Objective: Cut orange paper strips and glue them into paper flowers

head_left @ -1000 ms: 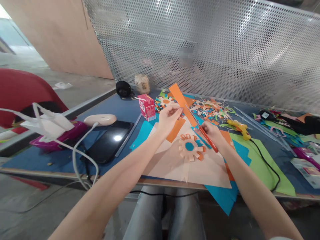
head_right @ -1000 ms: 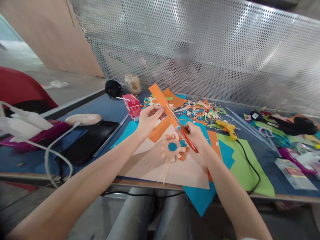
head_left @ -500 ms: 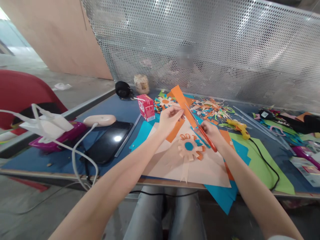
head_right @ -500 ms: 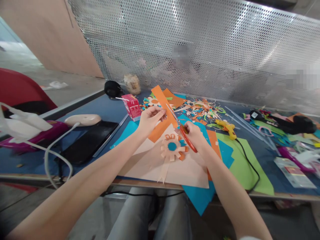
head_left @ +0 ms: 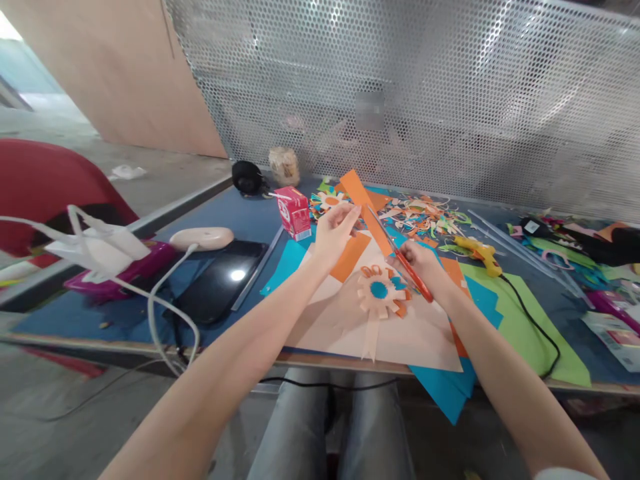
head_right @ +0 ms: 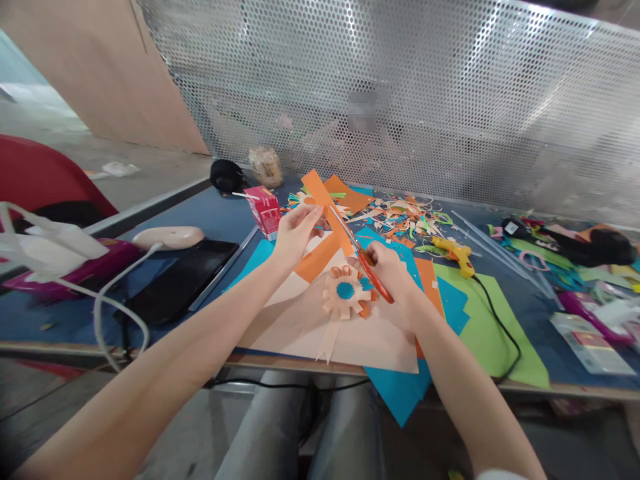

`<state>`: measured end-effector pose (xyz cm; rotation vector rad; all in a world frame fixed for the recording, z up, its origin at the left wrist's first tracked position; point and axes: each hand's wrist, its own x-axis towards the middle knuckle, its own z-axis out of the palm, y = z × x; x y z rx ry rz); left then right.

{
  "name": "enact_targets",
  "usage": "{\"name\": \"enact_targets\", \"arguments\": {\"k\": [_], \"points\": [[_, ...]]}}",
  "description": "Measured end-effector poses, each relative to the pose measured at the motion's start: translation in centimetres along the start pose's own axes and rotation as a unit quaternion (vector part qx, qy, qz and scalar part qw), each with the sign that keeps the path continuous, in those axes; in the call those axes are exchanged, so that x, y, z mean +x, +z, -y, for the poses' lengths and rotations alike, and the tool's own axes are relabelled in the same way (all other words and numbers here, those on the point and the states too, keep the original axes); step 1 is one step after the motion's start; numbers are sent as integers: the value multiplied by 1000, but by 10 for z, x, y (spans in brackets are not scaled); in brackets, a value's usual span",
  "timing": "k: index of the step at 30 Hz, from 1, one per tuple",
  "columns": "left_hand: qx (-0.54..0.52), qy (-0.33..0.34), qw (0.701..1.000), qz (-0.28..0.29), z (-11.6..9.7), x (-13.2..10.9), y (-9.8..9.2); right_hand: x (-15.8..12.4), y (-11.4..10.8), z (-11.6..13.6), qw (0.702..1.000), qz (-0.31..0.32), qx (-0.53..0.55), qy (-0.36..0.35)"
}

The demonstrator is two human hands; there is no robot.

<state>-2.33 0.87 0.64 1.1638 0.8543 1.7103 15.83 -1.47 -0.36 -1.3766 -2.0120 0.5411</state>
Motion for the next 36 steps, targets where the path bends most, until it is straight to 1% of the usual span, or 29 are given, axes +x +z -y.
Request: {"name": "enact_targets", "arguments": {"k": [3,8,13,18,22,27,32,36], "points": [[-16,20,1000,-17,0,3,-1,-2,0,5,1000,9,7,15],[-22,38,999,-6,0,3,-1,-5,-2,11,998,20,35,40],[-6,39,999,2,-1,-1,1,-4,-1,7,998,17,61,25],[24,58,998,9,0,-3,2,-2,2,1,996,31,84,26],[35,65,997,20,0,-4,2,-2,1,2,997,26,72,21],[36,62,997,13,0,-4,2,-4,0,5,998,19,59,23],[39,55,998,8,-1,-5,2,-3,2,2,999,-12,33,3],[29,52,998,20,-1,-5,3,-2,4,-2,999,-1,45,-2]]}}
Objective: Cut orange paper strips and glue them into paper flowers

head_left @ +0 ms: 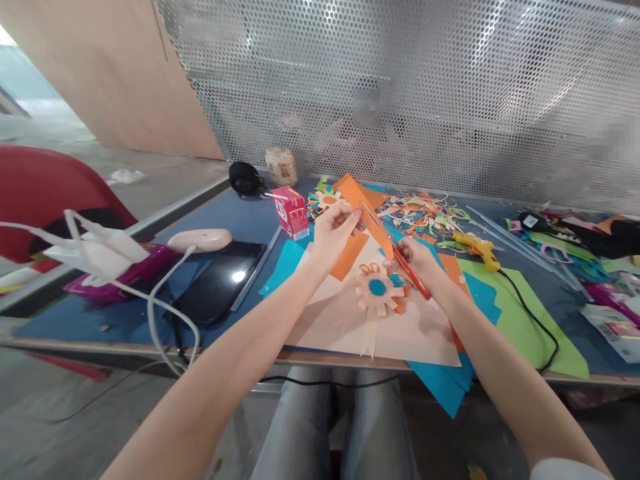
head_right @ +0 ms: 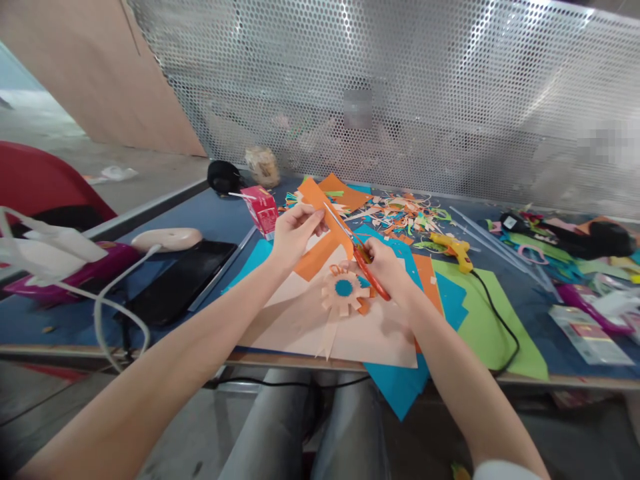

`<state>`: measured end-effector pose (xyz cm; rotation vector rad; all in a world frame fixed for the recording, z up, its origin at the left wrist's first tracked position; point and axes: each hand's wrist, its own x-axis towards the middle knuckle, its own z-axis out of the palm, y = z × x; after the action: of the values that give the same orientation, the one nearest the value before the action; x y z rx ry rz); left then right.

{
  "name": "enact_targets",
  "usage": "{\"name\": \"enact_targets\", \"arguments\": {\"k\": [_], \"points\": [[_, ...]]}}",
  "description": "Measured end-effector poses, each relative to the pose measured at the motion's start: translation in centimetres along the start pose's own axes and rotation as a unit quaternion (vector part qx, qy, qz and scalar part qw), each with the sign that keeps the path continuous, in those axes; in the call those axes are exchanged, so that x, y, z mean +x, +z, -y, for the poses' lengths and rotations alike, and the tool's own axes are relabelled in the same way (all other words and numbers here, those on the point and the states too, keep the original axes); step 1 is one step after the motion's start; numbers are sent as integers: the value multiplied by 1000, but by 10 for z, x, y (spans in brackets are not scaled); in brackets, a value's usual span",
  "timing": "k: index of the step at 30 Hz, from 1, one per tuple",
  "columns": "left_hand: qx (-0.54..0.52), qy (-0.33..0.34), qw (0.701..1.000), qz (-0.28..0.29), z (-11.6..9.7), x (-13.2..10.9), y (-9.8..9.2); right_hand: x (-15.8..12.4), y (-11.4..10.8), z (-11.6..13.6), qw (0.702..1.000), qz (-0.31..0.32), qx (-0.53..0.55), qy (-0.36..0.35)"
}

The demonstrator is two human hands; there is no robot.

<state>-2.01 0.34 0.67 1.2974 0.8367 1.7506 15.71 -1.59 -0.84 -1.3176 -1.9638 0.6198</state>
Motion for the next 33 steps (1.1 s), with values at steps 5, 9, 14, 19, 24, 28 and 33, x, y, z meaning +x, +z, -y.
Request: {"name": "enact_targets", "arguments": {"k": [5,9,14,19,24,28,33], "points": [[10,-6,1000,26,2,-1,0,-1,-1,4,1000,12,13,-13],[21,2,999,34,4,-2,0,-2,-3,9,1000,7,1,-9],[17,-3,999,31,5,-1,0,-2,-3,9,1000,1,-14,0],[12,1,999,41,7,0,-1,-2,-3,11,999,-6,-31,11],[29,-10,996,80,7,-2,2,-5,-6,15,1000,19,7,17],[30,-2,995,93,8,-3,2,-6,-8,18,1000,23,12,12],[38,4,995,97,9,-1,1,-5,-5,17,1000,-9,-10,5]]}}
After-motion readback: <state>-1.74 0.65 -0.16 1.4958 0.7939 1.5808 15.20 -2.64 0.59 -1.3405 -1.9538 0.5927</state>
